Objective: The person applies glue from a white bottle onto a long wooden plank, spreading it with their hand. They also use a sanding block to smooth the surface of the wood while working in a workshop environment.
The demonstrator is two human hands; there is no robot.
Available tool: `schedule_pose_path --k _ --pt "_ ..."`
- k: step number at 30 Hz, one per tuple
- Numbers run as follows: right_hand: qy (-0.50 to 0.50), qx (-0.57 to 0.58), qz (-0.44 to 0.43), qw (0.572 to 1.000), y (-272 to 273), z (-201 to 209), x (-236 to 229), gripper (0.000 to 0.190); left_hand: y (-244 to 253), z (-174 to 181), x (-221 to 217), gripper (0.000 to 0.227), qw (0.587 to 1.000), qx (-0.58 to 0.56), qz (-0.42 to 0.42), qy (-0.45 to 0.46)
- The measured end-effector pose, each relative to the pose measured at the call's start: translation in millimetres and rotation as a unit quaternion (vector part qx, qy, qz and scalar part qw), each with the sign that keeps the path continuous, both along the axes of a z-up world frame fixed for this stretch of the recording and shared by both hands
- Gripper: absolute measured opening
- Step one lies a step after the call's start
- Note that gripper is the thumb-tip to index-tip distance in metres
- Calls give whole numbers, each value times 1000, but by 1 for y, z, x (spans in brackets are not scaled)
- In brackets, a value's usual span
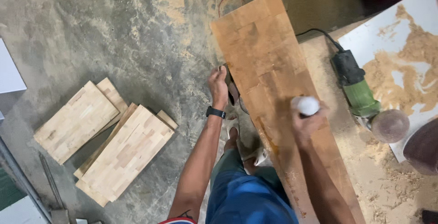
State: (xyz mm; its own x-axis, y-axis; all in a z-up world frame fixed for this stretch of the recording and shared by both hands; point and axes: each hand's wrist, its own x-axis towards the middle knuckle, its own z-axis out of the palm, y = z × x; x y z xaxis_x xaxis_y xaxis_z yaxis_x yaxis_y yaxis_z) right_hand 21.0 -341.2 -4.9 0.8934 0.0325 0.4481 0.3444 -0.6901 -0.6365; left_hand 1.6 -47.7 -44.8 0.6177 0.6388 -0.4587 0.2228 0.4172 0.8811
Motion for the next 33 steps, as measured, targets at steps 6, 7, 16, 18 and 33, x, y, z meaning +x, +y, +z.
schedule_pose_path --k 6,7,16,18,33 --pt "-40 -120 13 992 -35 -46 0 47 -4 -43 -9 46 999 38 -21 16" --pt "-44 -116 12 992 -38 -54 1 47 -3 -52 -8 46 999 42 -22 12" --pt "2 -52 -11 999 -23 -34 -6 56 -36 45 6 64 998 57 29 -17" --pt "-22 -119 -21 992 -17 -30 -6 55 -35 52 8 58 995 91 45 3" --pt "-33 -71 -70 995 -15 -18 -3 71 -70 33 -7 90 965 256 -47 34"
